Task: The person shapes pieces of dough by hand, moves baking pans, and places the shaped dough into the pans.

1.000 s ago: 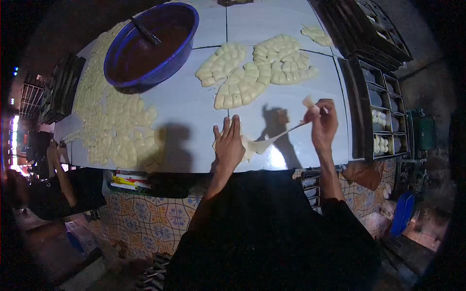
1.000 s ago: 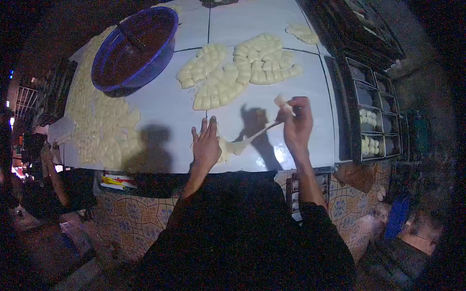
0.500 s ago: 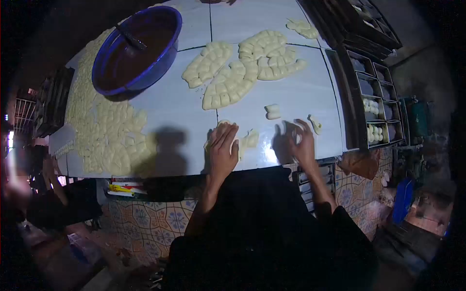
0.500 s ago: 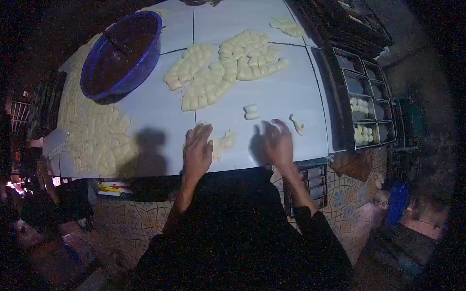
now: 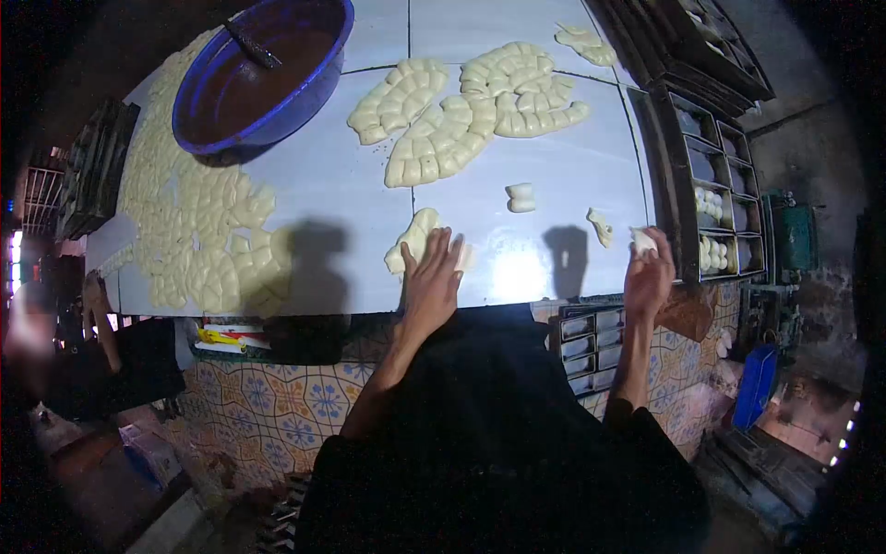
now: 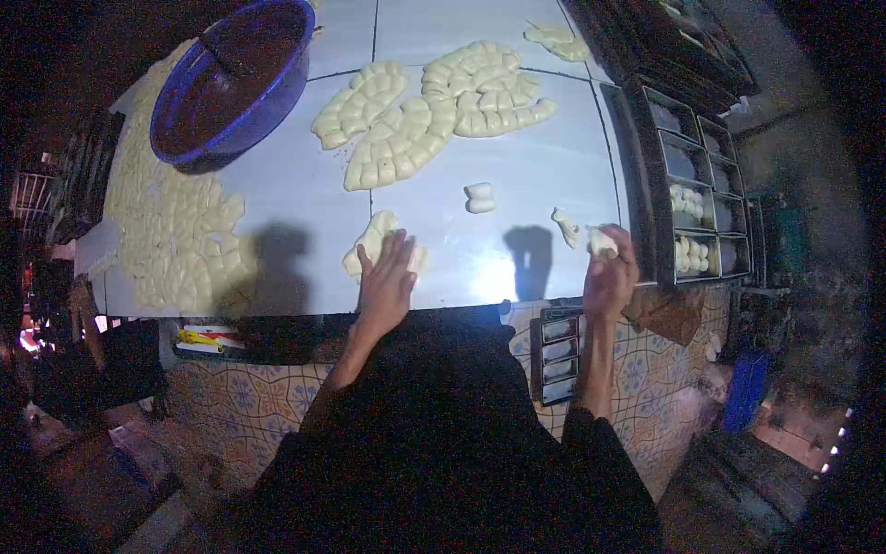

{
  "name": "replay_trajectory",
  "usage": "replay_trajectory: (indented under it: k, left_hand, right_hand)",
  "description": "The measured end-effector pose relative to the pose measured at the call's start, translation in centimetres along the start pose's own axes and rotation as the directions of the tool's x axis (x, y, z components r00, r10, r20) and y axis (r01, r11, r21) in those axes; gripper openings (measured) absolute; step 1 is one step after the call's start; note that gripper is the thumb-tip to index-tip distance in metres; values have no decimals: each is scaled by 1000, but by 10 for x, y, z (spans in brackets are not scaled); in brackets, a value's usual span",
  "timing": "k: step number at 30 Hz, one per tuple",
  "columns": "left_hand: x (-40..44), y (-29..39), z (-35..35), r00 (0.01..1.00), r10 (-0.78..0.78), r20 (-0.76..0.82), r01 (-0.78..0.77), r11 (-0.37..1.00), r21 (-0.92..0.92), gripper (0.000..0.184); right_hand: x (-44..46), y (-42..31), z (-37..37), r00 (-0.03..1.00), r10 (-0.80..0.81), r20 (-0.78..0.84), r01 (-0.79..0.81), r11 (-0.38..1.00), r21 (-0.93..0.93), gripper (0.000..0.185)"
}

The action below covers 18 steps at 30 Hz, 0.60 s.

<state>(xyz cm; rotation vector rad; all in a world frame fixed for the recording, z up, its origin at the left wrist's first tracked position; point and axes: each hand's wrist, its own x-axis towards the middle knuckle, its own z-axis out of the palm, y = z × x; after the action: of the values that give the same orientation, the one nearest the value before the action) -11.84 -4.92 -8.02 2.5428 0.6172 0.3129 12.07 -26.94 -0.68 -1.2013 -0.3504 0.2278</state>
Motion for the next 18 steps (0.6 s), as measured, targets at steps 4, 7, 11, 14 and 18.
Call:
replay_trajectory:
  k: [4, 7, 11, 14, 18]
  left_hand:
    - [-11, -4, -29, 884, -132, -448, -37, 936, -349, 40]
    - [-26, -24, -25, 855, -205, -476, 57, 950, -308, 27]
    - [-36, -26, -9, 928, -39, -370, -36, 980, -195, 29]
    - [-32, -12, 3, 959, 27, -284, -22, 1000, 19, 32]
    - [-34, -20, 18, 960, 0, -281, 11, 999, 37, 27]
  right_hand:
    - [-36, 41, 9, 917, 210, 339, 298, 202, -933, 41]
    - [-48, 62, 45, 893, 255, 370, 212, 486, -848, 42]
    - [-65, 81, 116, 662, 342, 667, 390, 604, -696, 55]
    - [-62, 106, 137, 486, 221, 846, 662, 539, -521, 60]
    - [-51, 110, 133, 426, 348, 835, 526, 656, -542, 27]
